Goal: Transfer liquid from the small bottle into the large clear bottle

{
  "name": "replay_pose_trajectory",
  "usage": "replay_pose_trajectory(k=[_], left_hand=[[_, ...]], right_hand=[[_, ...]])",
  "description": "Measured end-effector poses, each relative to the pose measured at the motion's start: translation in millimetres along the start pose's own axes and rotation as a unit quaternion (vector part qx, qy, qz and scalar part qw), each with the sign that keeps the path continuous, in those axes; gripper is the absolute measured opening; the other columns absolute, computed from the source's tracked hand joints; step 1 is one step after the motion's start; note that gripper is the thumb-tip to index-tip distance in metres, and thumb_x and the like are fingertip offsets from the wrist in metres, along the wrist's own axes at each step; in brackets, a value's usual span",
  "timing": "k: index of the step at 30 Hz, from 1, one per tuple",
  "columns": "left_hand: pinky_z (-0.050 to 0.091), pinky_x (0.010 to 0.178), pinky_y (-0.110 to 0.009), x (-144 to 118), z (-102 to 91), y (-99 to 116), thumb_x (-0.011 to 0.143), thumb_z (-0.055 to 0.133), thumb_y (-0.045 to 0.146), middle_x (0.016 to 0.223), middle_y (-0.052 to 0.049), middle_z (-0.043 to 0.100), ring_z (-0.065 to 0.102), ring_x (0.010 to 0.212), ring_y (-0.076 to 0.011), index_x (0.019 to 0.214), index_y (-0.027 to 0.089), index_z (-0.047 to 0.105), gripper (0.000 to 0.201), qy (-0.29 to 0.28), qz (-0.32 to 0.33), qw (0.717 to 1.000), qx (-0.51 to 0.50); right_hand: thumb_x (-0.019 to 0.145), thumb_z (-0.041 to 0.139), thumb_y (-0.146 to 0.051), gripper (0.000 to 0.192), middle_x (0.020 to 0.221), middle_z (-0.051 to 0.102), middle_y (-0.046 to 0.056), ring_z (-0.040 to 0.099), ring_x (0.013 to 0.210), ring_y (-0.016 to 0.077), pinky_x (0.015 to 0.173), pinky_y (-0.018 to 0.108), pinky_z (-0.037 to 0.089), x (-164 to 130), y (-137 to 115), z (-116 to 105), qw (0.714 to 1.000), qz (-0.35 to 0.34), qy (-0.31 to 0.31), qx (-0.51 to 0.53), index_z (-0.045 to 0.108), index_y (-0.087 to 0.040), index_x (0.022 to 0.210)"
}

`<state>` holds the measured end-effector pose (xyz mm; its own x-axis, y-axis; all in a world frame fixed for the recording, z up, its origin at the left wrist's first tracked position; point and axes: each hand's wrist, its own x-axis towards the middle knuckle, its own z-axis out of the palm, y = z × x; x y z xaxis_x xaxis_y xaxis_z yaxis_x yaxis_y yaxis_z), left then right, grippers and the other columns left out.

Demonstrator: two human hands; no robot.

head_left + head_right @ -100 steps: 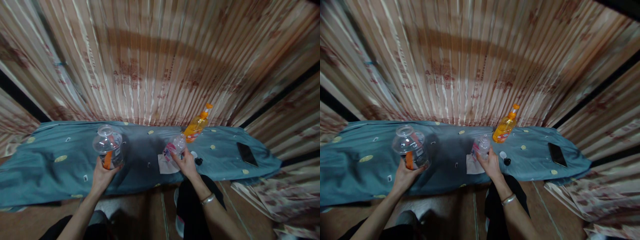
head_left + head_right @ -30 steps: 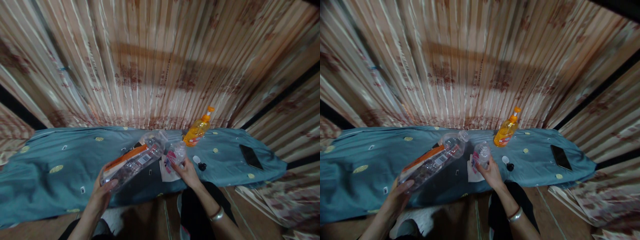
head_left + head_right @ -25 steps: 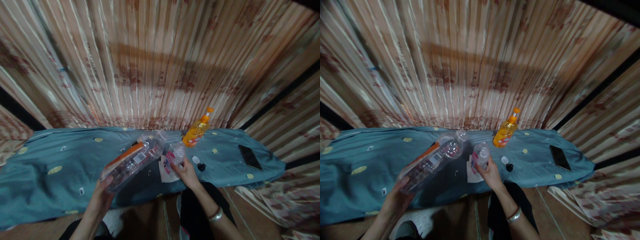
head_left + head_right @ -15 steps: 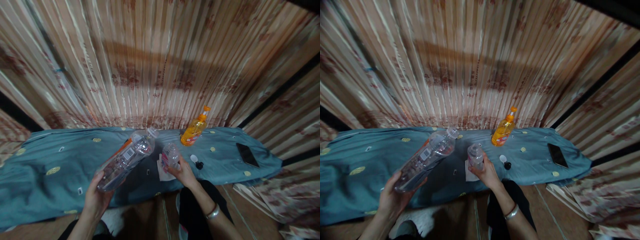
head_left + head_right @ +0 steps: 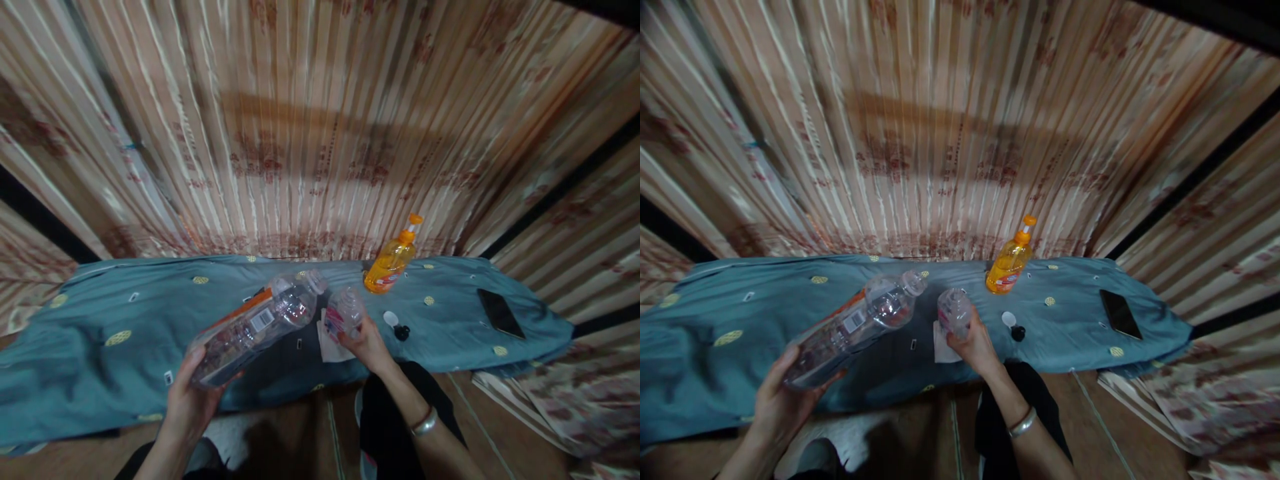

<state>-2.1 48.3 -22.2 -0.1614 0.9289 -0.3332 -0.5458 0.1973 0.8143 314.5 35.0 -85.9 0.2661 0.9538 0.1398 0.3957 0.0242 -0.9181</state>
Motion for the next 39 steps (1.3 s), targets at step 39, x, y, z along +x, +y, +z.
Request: replay_pose_trajectory(k=[39], left_hand=[[0.068, 0.071, -0.038, 3.8, -17.3, 5.9, 0.049, 0.098, 0.058, 0.077, -0.003, 0.079, 0.079, 0.087, -0.033, 0.084, 0.021, 0.079, 0.055, -0.033, 0.059, 0.994, 0.088]], right_hand=[[0.076, 0.069, -0.022, 0.066, 0.129, 0.079, 0.008, 0.075, 0.119, 0.0299, 0.106, 0.046, 0.059, -3.5, -1.0, -1.1, 0.996, -0.067, -0.051, 0.004, 0.058, -0.023, 0.141]])
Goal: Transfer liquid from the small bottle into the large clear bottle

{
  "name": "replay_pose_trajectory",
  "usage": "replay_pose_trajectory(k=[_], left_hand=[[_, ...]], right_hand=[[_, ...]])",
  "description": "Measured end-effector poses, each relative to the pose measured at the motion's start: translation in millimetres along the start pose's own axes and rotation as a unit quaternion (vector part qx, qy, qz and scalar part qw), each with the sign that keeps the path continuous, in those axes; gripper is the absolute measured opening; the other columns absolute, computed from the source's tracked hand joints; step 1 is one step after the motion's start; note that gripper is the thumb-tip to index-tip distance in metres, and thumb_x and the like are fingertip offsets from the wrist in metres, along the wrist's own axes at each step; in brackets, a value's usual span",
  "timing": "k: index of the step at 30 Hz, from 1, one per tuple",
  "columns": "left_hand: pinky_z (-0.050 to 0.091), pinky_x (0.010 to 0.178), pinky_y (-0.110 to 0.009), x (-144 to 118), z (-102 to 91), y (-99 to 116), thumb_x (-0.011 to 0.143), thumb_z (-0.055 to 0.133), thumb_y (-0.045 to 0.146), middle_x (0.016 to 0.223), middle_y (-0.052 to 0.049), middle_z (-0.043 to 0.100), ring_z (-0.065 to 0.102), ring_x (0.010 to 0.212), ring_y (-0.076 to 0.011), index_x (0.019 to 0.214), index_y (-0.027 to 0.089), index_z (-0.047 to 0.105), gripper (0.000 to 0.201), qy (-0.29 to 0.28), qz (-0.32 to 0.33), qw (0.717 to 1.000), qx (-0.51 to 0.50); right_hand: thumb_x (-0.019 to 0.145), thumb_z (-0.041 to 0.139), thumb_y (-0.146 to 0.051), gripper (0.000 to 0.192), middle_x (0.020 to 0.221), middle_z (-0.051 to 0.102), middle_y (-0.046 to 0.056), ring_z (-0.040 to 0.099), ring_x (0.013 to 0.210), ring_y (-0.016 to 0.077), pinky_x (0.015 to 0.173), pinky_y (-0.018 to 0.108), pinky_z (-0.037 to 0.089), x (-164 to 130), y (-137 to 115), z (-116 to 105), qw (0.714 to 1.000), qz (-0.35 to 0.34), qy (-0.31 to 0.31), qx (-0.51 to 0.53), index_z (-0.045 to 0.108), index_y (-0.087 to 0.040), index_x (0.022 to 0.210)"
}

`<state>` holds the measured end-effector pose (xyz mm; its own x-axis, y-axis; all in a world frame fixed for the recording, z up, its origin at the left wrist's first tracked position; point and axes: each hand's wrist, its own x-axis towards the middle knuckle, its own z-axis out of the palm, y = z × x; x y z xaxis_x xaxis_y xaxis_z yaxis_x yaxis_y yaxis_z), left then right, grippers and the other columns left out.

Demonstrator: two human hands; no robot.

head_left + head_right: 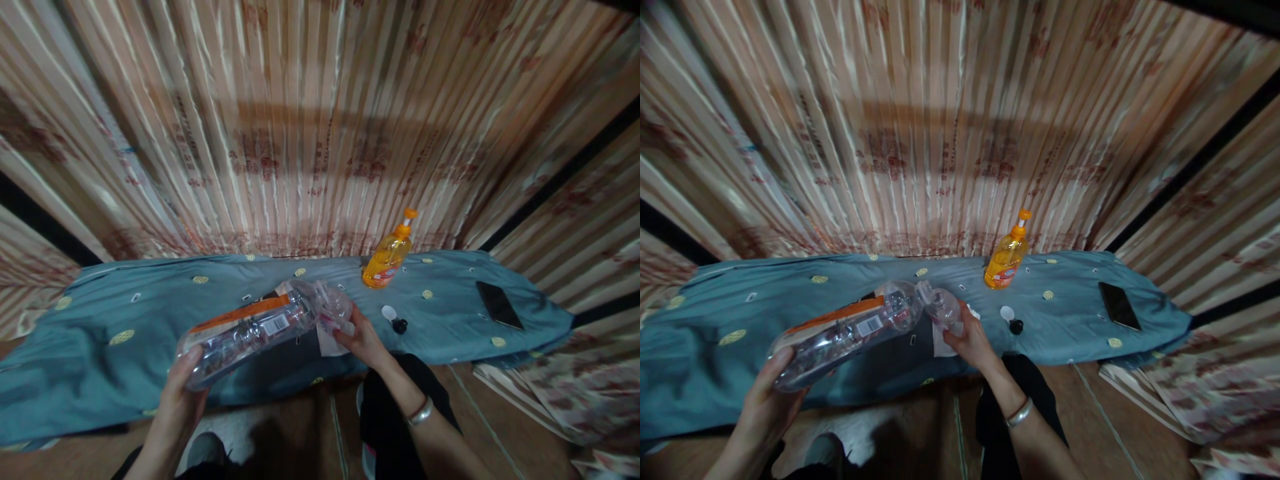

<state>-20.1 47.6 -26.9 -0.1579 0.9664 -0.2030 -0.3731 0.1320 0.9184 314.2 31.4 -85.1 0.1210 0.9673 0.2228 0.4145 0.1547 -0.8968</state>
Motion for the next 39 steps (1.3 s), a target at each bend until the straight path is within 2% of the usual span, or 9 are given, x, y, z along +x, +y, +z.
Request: replay_pose_trajectory(k=[4, 9, 14, 20, 26, 30, 34, 39], left_hand=[[0.067, 0.07, -0.035, -3.8, 4.6, 4.6, 0.048, 0.1, 0.058, 0.072, -0.004, 0.076, 0.079, 0.086, -0.0325, 0.078, 0.02, 0.076, 0.055, -0.001, 0.017, 1.0, -0.001], [0.067, 0.085, -0.037, -15.4, 14.9, 11.2, 0.055, 0.098, 0.056, 0.096, -0.004, 0.082, 0.077, 0.107, -0.034, 0.104, 0.024, 0.076, 0.063, 0.011, 0.049, 0.999, -0.013], [0.066, 0.09, -0.035, -18.3, 16.4, 13.1, 0.053, 0.099, 0.056, 0.099, -0.004, 0.082, 0.075, 0.113, -0.0335, 0.105, 0.024, 0.076, 0.066, 0.027, 0.055, 0.998, -0.012], [0.066, 0.089, -0.036, -14.0, 10.1, 10.0, 0.052, 0.098, 0.056, 0.102, -0.004, 0.081, 0.075, 0.113, -0.0346, 0.109, 0.026, 0.077, 0.067, 0.031, 0.06, 0.998, -0.007], [0.067, 0.088, -0.038, -6.5, -4.1, 7.0, 0.052, 0.099, 0.055, 0.101, -0.005, 0.081, 0.076, 0.109, -0.0348, 0.111, 0.026, 0.076, 0.07, 0.022, 0.047, 0.999, -0.004], [0.066, 0.087, -0.038, -3.3, -12.8, 7.9, 0.051, 0.099, 0.053, 0.102, -0.006, 0.081, 0.076, 0.106, -0.0347, 0.112, 0.025, 0.075, 0.071, 0.014, 0.039, 0.999, 0.005], [0.065, 0.085, -0.033, -2.3, -14.6, 8.9, 0.052, 0.099, 0.054, 0.104, -0.005, 0.08, 0.075, 0.107, -0.032, 0.114, 0.025, 0.075, 0.072, 0.014, 0.048, 0.999, 0.018], [0.059, 0.088, -0.022, -7.8, -5.1, 10.1, 0.054, 0.098, 0.057, 0.117, -0.002, 0.077, 0.069, 0.117, -0.0266, 0.119, 0.028, 0.075, 0.075, 0.026, 0.074, 0.997, 0.024]], right_hand=[[0.078, 0.069, -0.022, 0.065, 0.13, 0.079, 0.009, 0.075, 0.12, 0.0304, 0.107, 0.046, 0.059, -0.6, -2.2, 1.0, 1.0, -0.001, 0.012, -0.014, 0.057, -0.022, 0.142], [0.079, 0.068, -0.025, 0.065, 0.128, 0.079, 0.01, 0.076, 0.118, 0.0308, 0.106, 0.046, 0.059, 0.2, -2.6, 1.5, 1.0, 0.006, 0.009, -0.017, 0.055, -0.022, 0.143], [0.08, 0.069, -0.024, 0.066, 0.13, 0.079, 0.01, 0.075, 0.121, 0.0307, 0.106, 0.045, 0.059, 0.5, -2.0, 3.6, 1.0, -0.006, 0.011, -0.016, 0.055, -0.023, 0.145], [0.082, 0.069, -0.025, 0.066, 0.129, 0.079, 0.01, 0.076, 0.118, 0.031, 0.104, 0.045, 0.061, -1.1, -1.5, 4.7, 0.999, -0.011, 0.024, -0.035, 0.055, -0.022, 0.147], [0.085, 0.071, -0.032, 0.067, 0.139, 0.074, 0.013, 0.07, 0.13, 0.0339, 0.115, 0.052, 0.054, -3.5, 2.8, 6.0, 0.996, -0.013, 0.048, -0.071, 0.055, -0.021, 0.149], [0.085, 0.072, -0.034, 0.069, 0.143, 0.071, 0.015, 0.069, 0.133, 0.036, 0.117, 0.055, 0.053, -4.7, 5.5, 9.6, 0.995, -0.018, 0.055, -0.08, 0.054, -0.021, 0.149], [0.083, 0.072, -0.032, 0.072, 0.15, 0.067, 0.014, 0.065, 0.139, 0.0354, 0.119, 0.056, 0.05, -4.4, 4.2, 12.4, 0.996, -0.027, 0.053, -0.071, 0.052, -0.023, 0.151], [0.083, 0.072, -0.03, 0.066, 0.141, 0.073, 0.013, 0.07, 0.131, 0.0335, 0.114, 0.052, 0.055, -3.0, 2.2, 12.8, 0.997, -0.019, 0.054, -0.056, 0.056, -0.023, 0.147]])
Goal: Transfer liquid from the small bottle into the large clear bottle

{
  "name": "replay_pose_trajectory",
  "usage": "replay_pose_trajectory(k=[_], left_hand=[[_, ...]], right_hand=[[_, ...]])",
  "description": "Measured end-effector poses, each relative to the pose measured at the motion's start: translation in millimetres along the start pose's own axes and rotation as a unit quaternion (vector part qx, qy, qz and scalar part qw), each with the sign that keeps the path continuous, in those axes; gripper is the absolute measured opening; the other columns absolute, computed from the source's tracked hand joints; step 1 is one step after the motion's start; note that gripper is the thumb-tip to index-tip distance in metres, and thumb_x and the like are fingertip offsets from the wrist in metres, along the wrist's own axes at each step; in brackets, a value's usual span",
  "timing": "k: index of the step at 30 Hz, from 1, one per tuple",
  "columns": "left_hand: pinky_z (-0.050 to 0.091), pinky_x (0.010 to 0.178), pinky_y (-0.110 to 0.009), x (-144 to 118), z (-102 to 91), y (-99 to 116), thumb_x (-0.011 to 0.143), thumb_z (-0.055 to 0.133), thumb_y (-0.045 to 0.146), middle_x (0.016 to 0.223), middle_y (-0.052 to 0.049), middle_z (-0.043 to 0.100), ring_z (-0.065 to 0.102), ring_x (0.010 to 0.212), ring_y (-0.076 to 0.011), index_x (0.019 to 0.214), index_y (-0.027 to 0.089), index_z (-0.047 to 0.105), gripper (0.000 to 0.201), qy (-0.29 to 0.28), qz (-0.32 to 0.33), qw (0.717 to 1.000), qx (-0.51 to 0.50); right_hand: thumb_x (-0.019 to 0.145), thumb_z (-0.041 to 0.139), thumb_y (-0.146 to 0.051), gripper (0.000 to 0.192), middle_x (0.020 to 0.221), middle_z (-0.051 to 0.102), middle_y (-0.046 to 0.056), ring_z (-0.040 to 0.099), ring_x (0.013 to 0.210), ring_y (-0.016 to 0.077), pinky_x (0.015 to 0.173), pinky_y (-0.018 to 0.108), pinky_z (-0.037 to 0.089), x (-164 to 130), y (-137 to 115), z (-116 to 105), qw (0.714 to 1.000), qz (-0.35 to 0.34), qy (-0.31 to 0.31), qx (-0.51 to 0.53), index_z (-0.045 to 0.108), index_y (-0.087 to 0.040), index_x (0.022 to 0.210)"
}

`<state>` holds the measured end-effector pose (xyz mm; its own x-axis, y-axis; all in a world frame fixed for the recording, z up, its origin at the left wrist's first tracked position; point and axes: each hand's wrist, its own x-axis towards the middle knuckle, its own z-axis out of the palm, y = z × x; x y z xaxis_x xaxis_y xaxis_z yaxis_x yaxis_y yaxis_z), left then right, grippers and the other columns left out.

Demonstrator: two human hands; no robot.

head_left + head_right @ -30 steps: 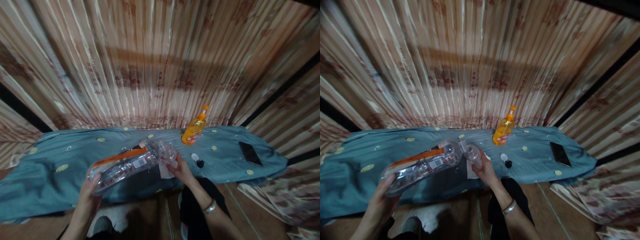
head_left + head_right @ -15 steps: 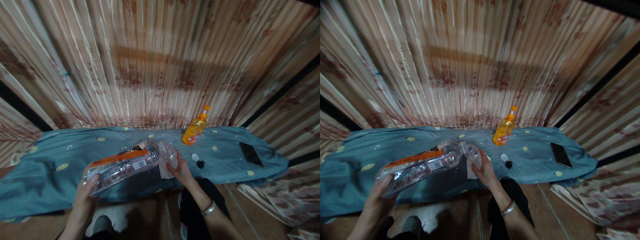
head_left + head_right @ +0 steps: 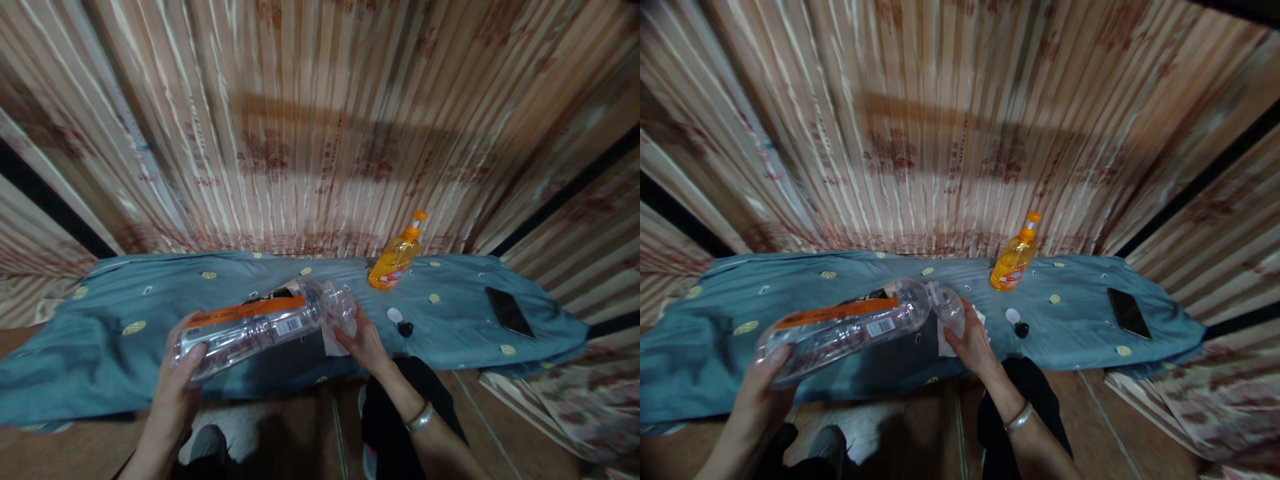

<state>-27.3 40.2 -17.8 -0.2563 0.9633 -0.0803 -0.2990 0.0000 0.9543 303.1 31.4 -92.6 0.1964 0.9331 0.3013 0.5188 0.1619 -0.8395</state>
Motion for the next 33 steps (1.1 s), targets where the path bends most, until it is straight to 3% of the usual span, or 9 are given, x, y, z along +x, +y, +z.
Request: replay_pose_trajectory(k=[8, 14, 19, 25, 27, 30, 33], left_hand=[[0.061, 0.095, -0.037, -18.2, 18.0, 14.4, 0.056, 0.09, 0.071, 0.129, -0.006, 0.074, 0.066, 0.124, -0.0352, 0.137, 0.029, 0.068, 0.093, -0.004, 0.007, 1.0, 0.001], [0.055, 0.102, -0.03, -21.4, 15.0, 18.0, 0.051, 0.098, 0.055, 0.127, -0.002, 0.074, 0.065, 0.126, -0.0305, 0.144, 0.035, 0.063, 0.102, -0.015, 0.002, 1.0, 0.017], [0.055, 0.102, -0.028, -24.6, 13.0, 19.5, 0.047, 0.1, 0.049, 0.147, -0.002, 0.067, 0.059, 0.138, -0.0327, 0.152, 0.037, 0.056, 0.115, -0.029, 0.007, 0.998, 0.057], [0.051, 0.102, -0.016, -30.1, 14.8, 24.1, 0.047, 0.1, 0.048, 0.157, -0.005, 0.061, 0.057, 0.144, -0.0274, 0.158, 0.032, 0.05, 0.122, -0.046, 0.032, 0.995, 0.077], [0.048, 0.11, -0.021, -31.2, 13.2, 24.7, 0.049, 0.099, 0.052, 0.158, -0.005, 0.06, 0.056, 0.145, -0.0286, 0.159, 0.033, 0.047, 0.124, -0.049, 0.035, 0.993, 0.1], [0.038, 0.126, -0.043, -31.6, 8.6, 24.1, 0.051, 0.097, 0.062, 0.157, -0.006, 0.059, 0.053, 0.147, -0.0349, 0.162, 0.037, 0.042, 0.127, -0.049, 0.031, 0.989, 0.138], [0.026, 0.131, -0.059, -30.0, 2.6, 20.5, 0.05, 0.095, 0.069, 0.153, -0.007, 0.06, 0.051, 0.147, -0.0417, 0.163, 0.038, 0.039, 0.129, -0.04, 0.041, 0.984, 0.168]], right_hand=[[0.083, 0.07, -0.034, 0.062, 0.138, 0.075, 0.014, 0.072, 0.128, 0.0342, 0.112, 0.051, 0.057, 0.6, 3.7, -0.6, 1.0, -0.004, -0.001, -0.012, 0.058, -0.022, 0.143], [0.083, 0.069, -0.037, 0.06, 0.136, 0.075, 0.014, 0.072, 0.128, 0.0344, 0.112, 0.051, 0.057, 1.4, 1.7, -1.8, 1.0, 0.001, -0.009, -0.012, 0.057, -0.021, 0.14], [0.082, 0.069, -0.036, 0.059, 0.136, 0.075, 0.013, 0.072, 0.128, 0.0345, 0.112, 0.051, 0.057, 2.1, -1.3, -3.2, 1.0, 0.005, -0.006, -0.01, 0.058, -0.022, 0.138], [0.082, 0.07, -0.034, 0.059, 0.127, 0.079, 0.012, 0.076, 0.12, 0.0352, 0.107, 0.05, 0.06, 1.9, -2.8, -5.0, 1.0, 0.0, -0.008, -0.019, 0.06, -0.022, 0.138], [0.081, 0.07, -0.032, 0.059, 0.125, 0.08, 0.011, 0.078, 0.116, 0.0347, 0.102, 0.049, 0.062, 1.4, -3.6, -5.4, 1.0, 0.002, -0.005, -0.029, 0.06, -0.022, 0.138], [0.08, 0.071, -0.028, 0.059, 0.121, 0.082, 0.009, 0.079, 0.111, 0.0335, 0.097, 0.046, 0.064, 0.7, -5.4, -6.2, 0.999, 0.01, -0.005, -0.043, 0.06, -0.022, 0.138], [0.078, 0.073, -0.026, 0.063, 0.12, 0.082, 0.009, 0.08, 0.11, 0.0331, 0.095, 0.045, 0.065, 1.0, -7.0, -7.6, 0.999, 0.017, -0.016, -0.044, 0.059, -0.022, 0.139]])
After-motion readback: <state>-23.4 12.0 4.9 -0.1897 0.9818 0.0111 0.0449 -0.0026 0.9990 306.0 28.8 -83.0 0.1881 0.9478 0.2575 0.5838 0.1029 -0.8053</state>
